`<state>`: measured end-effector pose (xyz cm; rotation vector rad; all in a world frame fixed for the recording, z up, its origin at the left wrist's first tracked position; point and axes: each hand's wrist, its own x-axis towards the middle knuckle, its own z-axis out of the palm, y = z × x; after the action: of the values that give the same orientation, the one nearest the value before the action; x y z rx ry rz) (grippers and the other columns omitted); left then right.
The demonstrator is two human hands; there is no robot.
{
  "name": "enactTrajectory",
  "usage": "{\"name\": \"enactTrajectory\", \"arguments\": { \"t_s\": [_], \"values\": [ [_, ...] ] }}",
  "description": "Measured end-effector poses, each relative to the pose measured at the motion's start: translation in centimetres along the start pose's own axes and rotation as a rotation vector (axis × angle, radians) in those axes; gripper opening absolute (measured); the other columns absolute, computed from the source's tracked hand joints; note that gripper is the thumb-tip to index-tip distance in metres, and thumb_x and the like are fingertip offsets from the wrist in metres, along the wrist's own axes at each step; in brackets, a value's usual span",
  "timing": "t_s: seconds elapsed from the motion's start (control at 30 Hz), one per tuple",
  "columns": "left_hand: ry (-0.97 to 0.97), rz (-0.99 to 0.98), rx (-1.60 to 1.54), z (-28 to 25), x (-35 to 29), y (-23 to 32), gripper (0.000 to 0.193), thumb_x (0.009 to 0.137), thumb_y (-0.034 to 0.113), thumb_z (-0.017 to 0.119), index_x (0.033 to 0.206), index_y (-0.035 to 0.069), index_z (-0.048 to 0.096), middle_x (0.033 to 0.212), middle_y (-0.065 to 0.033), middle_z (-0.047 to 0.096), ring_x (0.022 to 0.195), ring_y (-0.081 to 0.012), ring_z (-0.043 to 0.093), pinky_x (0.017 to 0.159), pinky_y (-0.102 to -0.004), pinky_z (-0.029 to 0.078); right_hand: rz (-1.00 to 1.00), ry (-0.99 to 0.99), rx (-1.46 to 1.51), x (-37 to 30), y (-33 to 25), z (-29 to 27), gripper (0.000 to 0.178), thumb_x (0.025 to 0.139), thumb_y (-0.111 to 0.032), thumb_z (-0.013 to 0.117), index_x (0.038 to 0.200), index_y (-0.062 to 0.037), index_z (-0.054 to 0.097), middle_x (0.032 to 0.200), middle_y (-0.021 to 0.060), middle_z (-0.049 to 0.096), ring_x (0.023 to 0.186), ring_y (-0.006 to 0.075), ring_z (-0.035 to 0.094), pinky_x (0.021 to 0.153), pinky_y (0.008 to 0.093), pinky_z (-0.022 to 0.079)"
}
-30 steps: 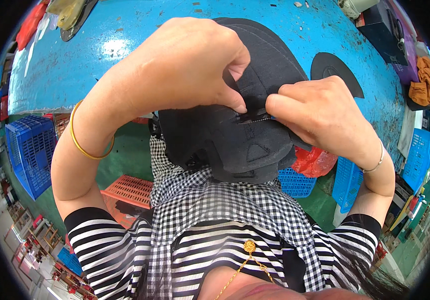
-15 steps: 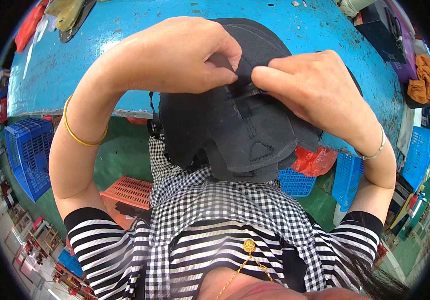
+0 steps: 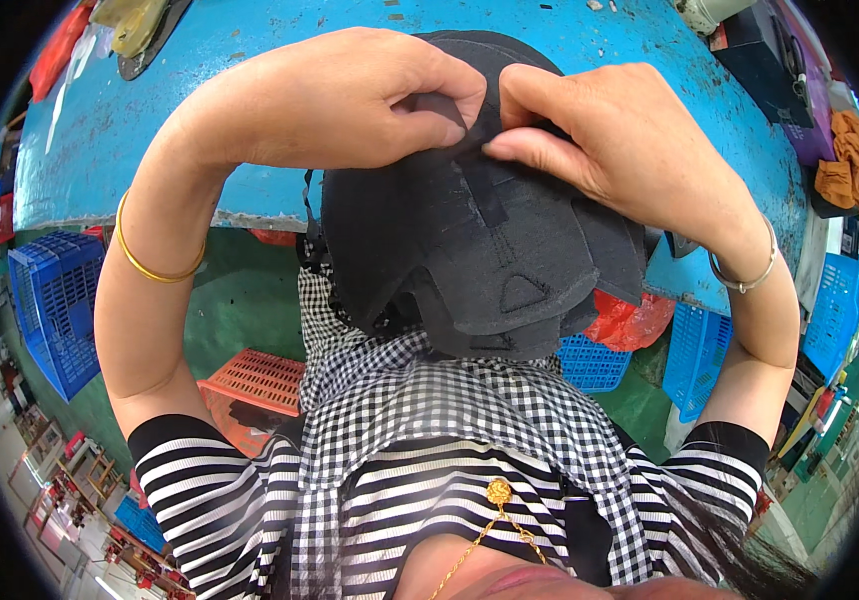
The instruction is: Organizing, trimming, and inspecting shoe upper components and production cards.
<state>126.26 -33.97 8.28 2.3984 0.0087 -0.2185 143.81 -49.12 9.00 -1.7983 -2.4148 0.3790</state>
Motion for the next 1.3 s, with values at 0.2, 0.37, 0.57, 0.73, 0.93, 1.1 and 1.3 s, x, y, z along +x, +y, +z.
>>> {"name": "enactTrajectory", "arguments": {
  "t_s": [0.2, 0.37, 0.57, 0.73, 0.93, 1.1, 1.3],
  "values": [
    [0.01, -0.028, -0.096, 0.2, -0.7, -0.9, 0.017, 0.092, 0.017, 0.057, 0.089, 0.001, 0.054, 0.072, -0.0043, 0.049, 0.067, -0.0137, 0.044, 0.062, -0.0286, 0.038, 0.06, 0.034, 0.111, -0.5, -0.6, -2.2, 0.021, 0.081, -0.02, 0.068, 0.094, -0.0072, 0.058, 0.075, 0.0089, 0.062, 0.066, 0.0262, 0.063, 0.055, 0.0337, 0.045],
    [0.004, -0.055, -0.227, -0.1, -0.5, -1.0, 0.016, 0.092, 0.017, 0.057, 0.088, 0.002, 0.055, 0.072, 0.0011, 0.05, 0.068, -0.0068, 0.045, 0.06, -0.0237, 0.038, -0.13, -0.039, -0.386, -2.2, -7.3, -1.1, 0.028, 0.072, -0.018, 0.065, 0.096, -0.0039, 0.058, 0.109, 0.0161, 0.067, 0.059, 0.0144, 0.062, 0.052, 0.0271, 0.05],
    [0.179, -0.119, -0.383, -0.2, -0.8, -1.0, 0.017, 0.091, 0.018, 0.061, 0.093, 0.001, 0.064, 0.075, 0.003, 0.056, 0.067, -0.0039, 0.048, 0.059, -0.0193, 0.039, 0.035, 0.072, -0.523, -0.9, -9.2, 3.1, 0.023, 0.076, -0.016, 0.061, 0.094, -0.0025, 0.055, 0.111, 0.0208, 0.066, 0.051, 0.0084, 0.058, 0.039, 0.0227, 0.043],
    [0.517, -0.17, -0.298, -3.8, -4.2, -0.6, 0.015, 0.089, 0.016, 0.066, 0.093, 0.002, 0.068, 0.074, 0.0025, 0.057, 0.065, -0.0043, 0.05, 0.059, -0.0187, 0.04, 0.003, 0.167, -0.466, 0.2, -8.0, 2.1, 0.019, 0.076, -0.013, 0.062, 0.092, -0.0054, 0.055, 0.09, 0.014, 0.07, 0.051, 0.0154, 0.061, 0.04, 0.0285, 0.045],
    [0.763, 0.084, -0.49, -1.7, -4.5, 2.5, 0.008, 0.088, 0.01, 0.065, 0.091, 0.003, 0.064, 0.069, 0.0002, 0.063, 0.058, -0.0029, 0.051, 0.053, -0.0151, 0.034, 0.431, 0.848, 0.337, -8.6, 2.3, -0.5, 0.03, 0.095, -0.009, 0.05, 0.122, -0.0105, 0.061, 0.097, 0.0032, 0.062, 0.064, 0.0106, 0.059, 0.049, 0.0201, 0.045],
    [0.245, -0.047, -0.35, -0.8, -3.2, 3.5, 0.009, 0.076, 0.004, 0.075, 0.078, 0.003, 0.066, 0.072, 0.0008, 0.059, 0.068, -0.0069, 0.055, 0.059, -0.0201, 0.043, 0.869, 1.11, 1.098, -21.6, 9.7, 4.4, 0.036, 0.1, -0.022, 0.049, 0.126, 0.0023, 0.054, 0.126, 0.0077, 0.06, 0.109, 0.0179, 0.061, 0.093, 0.0313, 0.049],
    [-0.056, 0.039, -0.213, 1.1, -0.5, 3.5, 0.008, 0.07, 0.006, 0.075, 0.076, 0.004, 0.07, 0.069, -0.0029, 0.062, 0.065, -0.014, 0.057, 0.055, -0.0273, 0.043, 1.023, 1.063, 0.883, -23.2, 5.6, 5.0, 0.019, 0.101, -0.02, 0.048, 0.108, -0.0031, 0.05, 0.084, 0.0002, 0.051, 0.051, 0.0012, 0.031, 0.043, 0.0195, 0.023]
  ]
}}
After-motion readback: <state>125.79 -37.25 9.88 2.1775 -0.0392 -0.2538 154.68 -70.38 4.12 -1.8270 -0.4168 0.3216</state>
